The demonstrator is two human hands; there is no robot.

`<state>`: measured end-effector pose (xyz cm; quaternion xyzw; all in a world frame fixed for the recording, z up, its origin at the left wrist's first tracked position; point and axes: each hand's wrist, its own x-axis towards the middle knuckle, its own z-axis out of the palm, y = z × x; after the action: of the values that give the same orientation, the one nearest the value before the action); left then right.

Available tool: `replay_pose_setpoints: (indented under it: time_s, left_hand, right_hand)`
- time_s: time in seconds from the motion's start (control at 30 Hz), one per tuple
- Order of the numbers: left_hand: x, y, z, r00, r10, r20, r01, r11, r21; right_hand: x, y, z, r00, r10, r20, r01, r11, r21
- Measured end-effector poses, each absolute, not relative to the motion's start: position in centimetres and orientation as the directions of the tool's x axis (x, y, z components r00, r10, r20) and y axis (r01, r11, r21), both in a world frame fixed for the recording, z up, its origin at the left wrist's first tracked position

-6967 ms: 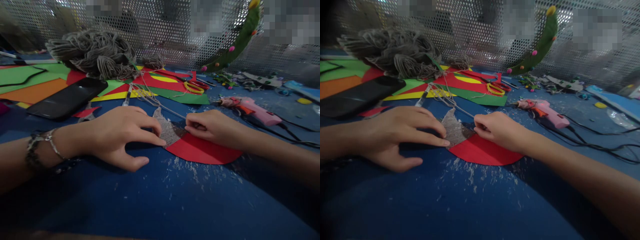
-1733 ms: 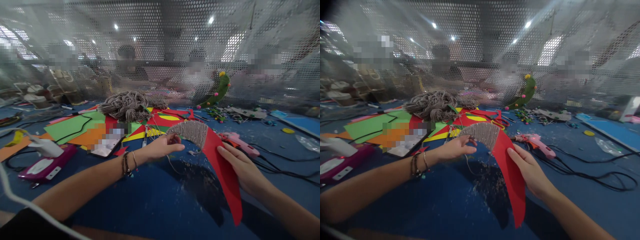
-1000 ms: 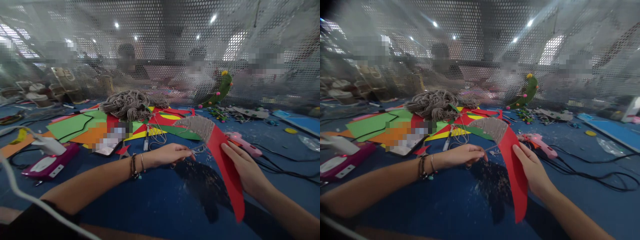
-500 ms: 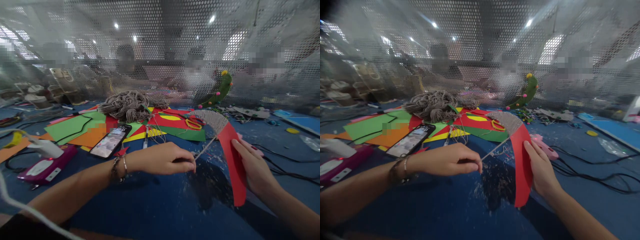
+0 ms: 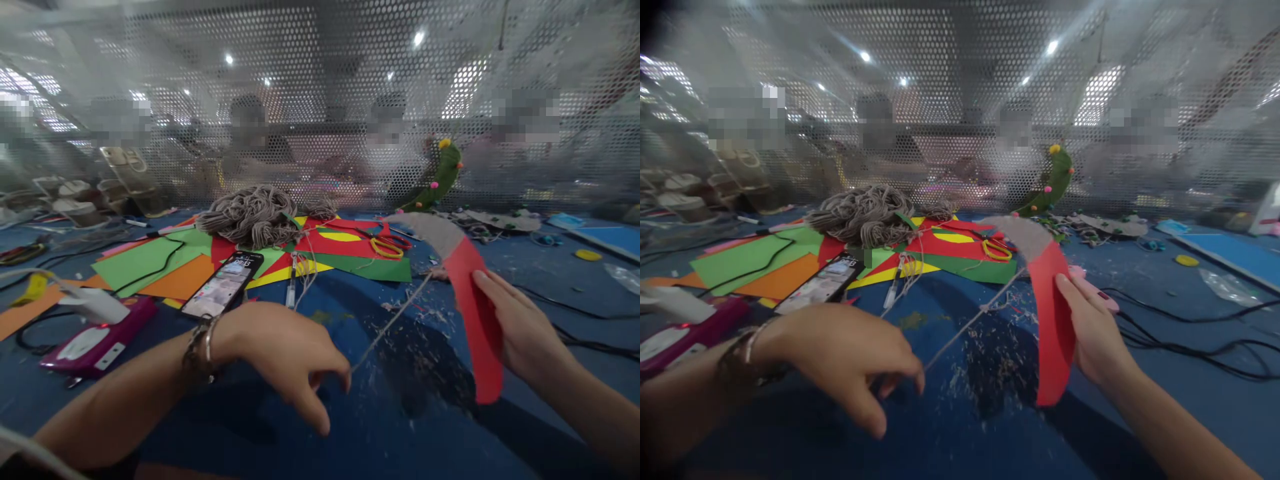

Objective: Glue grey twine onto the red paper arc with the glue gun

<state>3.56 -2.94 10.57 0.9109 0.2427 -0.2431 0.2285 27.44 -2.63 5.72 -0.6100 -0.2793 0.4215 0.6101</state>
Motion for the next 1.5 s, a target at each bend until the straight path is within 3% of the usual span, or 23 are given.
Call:
replay_pose_setpoints:
  time_s: [0.1, 0.23, 0.37, 0.43, 0.5, 0.57, 0.63, 0.77, 0.93, 1.2, 1.33, 1.5]
  left_hand:
    - [4.3, -3.9, 10.3, 0.739, 0.297, -0.604, 0.533, -0.807, 0.255]
    - [4.6, -3.7, 9.7, 0.814, 0.307, -0.493, 0.493, -0.814, 0.307]
    - [4.7, -1.6, 7.9, 0.807, 0.527, -0.265, 0.587, -0.674, 0.448]
    - [5.0, -0.7, 6.6, 0.796, 0.591, -0.130, 0.505, -0.530, 0.682]
    - [5.4, -0.1, 5.4, 0.819, 0.567, -0.087, 0.261, -0.232, 0.937]
    - [5.7, 0.1, 4.8, 0.830, 0.554, -0.066, 0.060, 0.028, 0.998]
    - [5.8, 0.0, 4.8, 0.822, 0.566, -0.070, -0.007, 0.133, 0.991]
    - [5.2, 0.1, 5.9, 0.770, 0.624, -0.134, 0.193, -0.028, 0.981]
    - [4.0, 0.5, 6.9, 0.807, 0.547, -0.221, 0.459, -0.347, 0.818]
    - [3.8, -0.8, 8.5, 0.856, 0.510, -0.083, 0.466, -0.692, 0.551]
    - [2.6, -1.0, 8.7, 0.855, 0.517, 0.047, 0.446, -0.779, 0.441]
    - [1.9, -1.5, 6.9, 0.874, 0.471, 0.120, 0.385, -0.821, 0.421]
  right_hand:
    - [25.8, -3.5, 6.1, 0.443, 0.825, -0.351, -0.304, -0.230, -0.925]
    - [25.4, -4.2, 6.1, 0.365, 0.842, -0.396, -0.322, -0.285, -0.903]
    - [25.4, -4.6, 5.9, 0.355, 0.852, -0.385, -0.303, -0.285, -0.909]
    - [25.4, -4.7, 5.6, 0.286, 0.883, -0.371, -0.275, -0.296, -0.915]
    - [25.4, -4.8, 5.1, 0.195, 0.920, -0.340, -0.229, -0.295, -0.928]
    - [25.6, -4.8, 4.7, 0.110, 0.946, -0.306, -0.191, -0.281, -0.940]
    - [25.8, -4.7, 4.3, 0.052, 0.961, -0.272, -0.175, -0.259, -0.950]
    - [26.2, -4.3, 4.1, 0.010, 0.975, -0.221, -0.159, -0.216, -0.963]
    - [26.4, -4.2, 4.0, -0.001, 0.982, -0.187, -0.097, -0.186, -0.978]
    - [26.8, -3.5, 3.6, -0.024, 0.993, -0.118, -0.018, -0.118, -0.993]
    - [27.0, -3.3, 3.9, -0.164, 0.968, -0.188, 0.042, -0.183, -0.982]
    - [27.2, -3.4, 3.8, -0.361, 0.863, -0.354, 0.325, -0.239, -0.915]
